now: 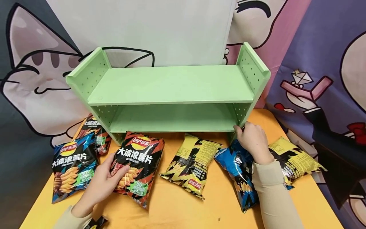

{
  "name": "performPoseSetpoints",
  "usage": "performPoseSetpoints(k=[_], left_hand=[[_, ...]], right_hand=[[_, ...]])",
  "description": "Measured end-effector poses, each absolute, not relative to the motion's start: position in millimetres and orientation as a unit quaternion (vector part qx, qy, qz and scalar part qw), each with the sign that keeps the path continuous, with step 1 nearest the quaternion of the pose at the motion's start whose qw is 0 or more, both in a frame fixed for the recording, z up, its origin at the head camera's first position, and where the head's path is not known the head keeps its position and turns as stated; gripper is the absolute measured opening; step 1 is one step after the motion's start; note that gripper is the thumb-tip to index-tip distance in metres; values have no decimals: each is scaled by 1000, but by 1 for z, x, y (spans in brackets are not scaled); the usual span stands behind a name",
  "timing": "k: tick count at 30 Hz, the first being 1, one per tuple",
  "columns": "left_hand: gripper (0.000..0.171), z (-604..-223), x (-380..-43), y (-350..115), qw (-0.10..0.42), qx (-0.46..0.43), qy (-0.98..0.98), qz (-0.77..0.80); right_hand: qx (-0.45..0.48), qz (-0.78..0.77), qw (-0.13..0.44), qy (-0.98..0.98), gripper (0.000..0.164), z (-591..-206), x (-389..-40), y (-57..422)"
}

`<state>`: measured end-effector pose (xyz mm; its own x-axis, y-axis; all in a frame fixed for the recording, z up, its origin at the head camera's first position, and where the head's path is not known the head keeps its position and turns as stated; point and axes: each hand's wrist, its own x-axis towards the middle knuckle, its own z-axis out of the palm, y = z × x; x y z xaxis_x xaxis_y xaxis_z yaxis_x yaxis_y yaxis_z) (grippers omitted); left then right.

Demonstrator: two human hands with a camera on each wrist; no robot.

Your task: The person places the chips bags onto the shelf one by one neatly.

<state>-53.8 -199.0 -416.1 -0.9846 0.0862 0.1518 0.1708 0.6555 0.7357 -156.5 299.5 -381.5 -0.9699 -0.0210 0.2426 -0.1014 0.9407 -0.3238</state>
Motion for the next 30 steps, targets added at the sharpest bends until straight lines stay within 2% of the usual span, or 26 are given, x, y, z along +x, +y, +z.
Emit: performPoseSetpoints(k=[4, 10, 16, 23, 27, 30], left_hand=[[51, -395, -51, -203, 113, -119, -914, -371], [53, -356, -52, -208, 188, -194, -901, -338], [57, -310, -55, -209, 228, -228, -880, -349], [48, -261, -80, -200, 299, -190, -863, -361], [44, -240, -104, -191, 304, -133, -867, -371], [50, -228, -123, -185, 299, -94, -881, -355]], right_hand=[[30, 169, 118, -978, 45, -382, -156, 300], [28, 173, 114, -978, 44, -382, -155, 300], [28, 175, 110, -978, 44, -381, -155, 300], [31, 172, 108, -979, 43, -382, -156, 301], [34, 171, 110, -978, 43, -383, -155, 301], [37, 170, 115, -978, 43, -383, -155, 301]])
